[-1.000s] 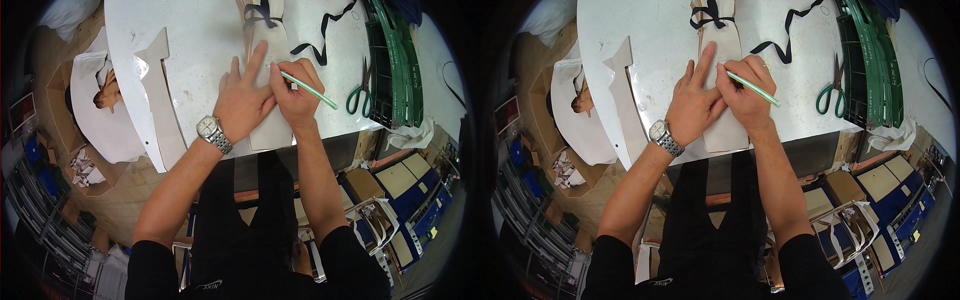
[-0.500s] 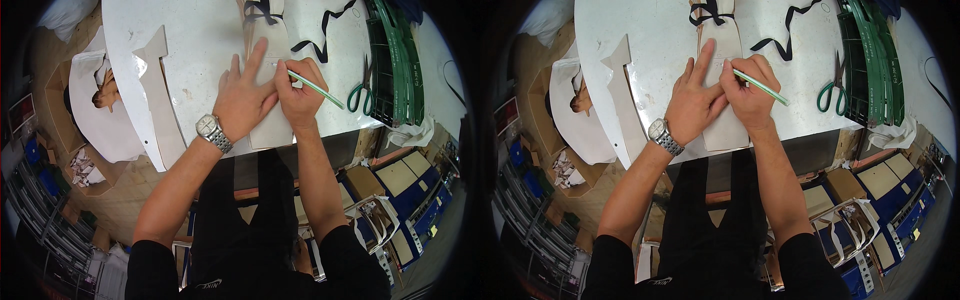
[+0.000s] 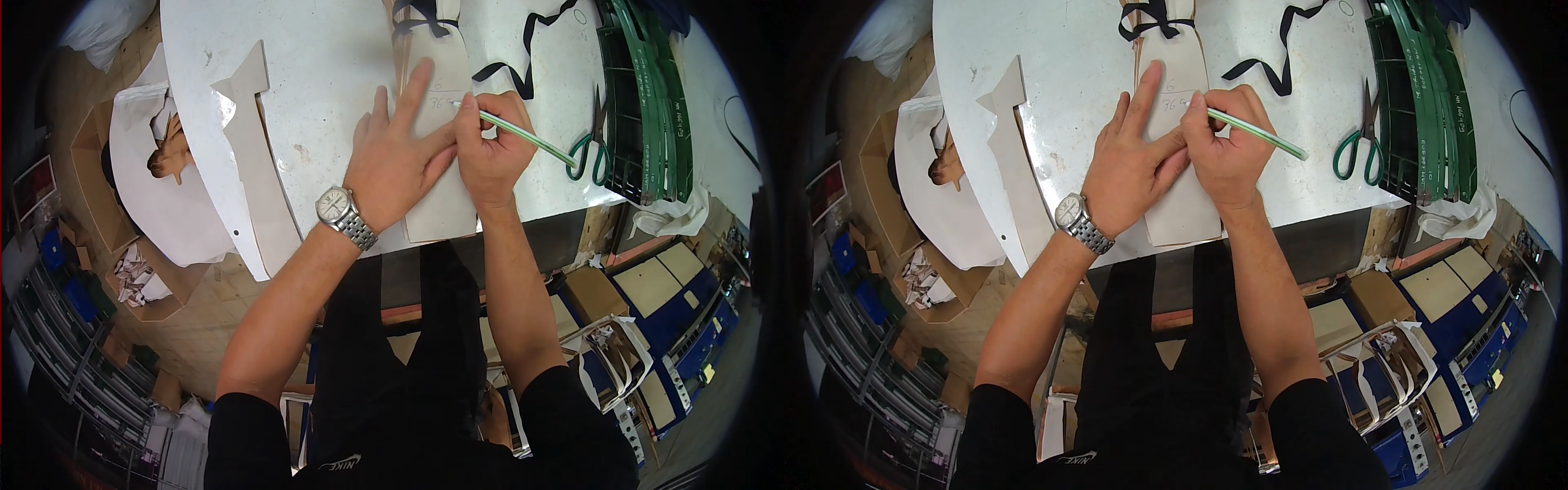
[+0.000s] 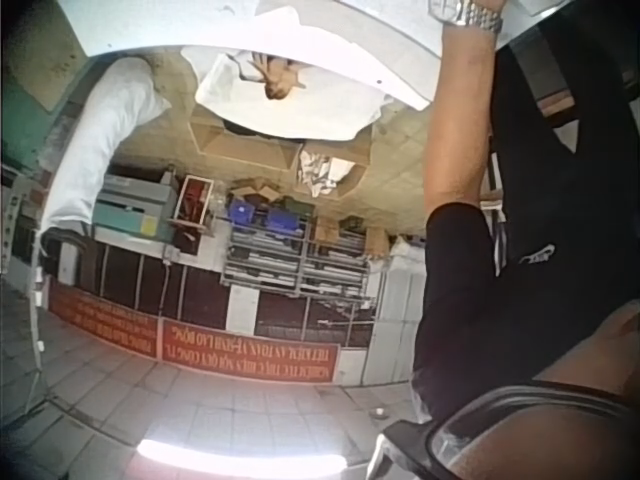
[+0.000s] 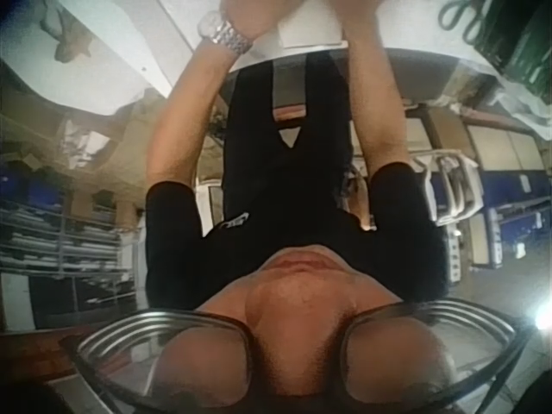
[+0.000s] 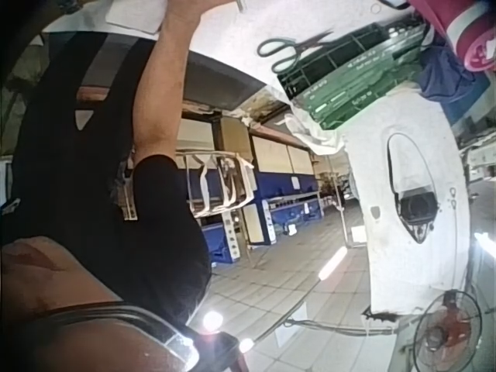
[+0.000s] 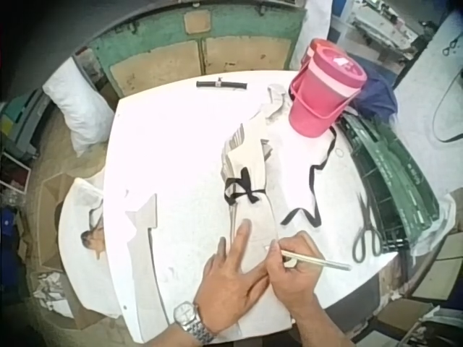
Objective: Collect cut shoe upper components from a machine, stack them, tie the bundle with a strap, and record production data on a notepad.
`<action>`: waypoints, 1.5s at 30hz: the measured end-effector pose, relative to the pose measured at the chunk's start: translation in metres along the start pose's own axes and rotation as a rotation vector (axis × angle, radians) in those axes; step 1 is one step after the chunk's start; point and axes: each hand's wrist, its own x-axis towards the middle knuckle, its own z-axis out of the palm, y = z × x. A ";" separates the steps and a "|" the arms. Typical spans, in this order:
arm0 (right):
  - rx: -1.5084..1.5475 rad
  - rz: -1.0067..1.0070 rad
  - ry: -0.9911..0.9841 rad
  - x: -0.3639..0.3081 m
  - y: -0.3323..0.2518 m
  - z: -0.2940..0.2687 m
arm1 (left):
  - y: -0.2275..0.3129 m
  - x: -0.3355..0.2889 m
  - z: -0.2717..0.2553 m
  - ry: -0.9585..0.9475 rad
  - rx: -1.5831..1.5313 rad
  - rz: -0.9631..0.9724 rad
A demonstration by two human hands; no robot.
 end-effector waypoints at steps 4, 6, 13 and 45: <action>0.019 0.055 0.062 0.001 -0.004 0.004 | -0.003 -0.001 0.003 0.026 -0.004 0.006; -0.001 0.033 0.039 0.000 -0.001 0.001 | -0.004 -0.001 0.005 0.029 -0.003 0.014; -0.019 0.061 0.039 0.000 -0.003 0.001 | -0.005 0.000 0.005 0.052 0.008 0.034; 0.554 1.163 -0.282 -0.151 -0.044 -0.096 | 0.091 -0.208 0.066 -0.221 -1.397 -1.141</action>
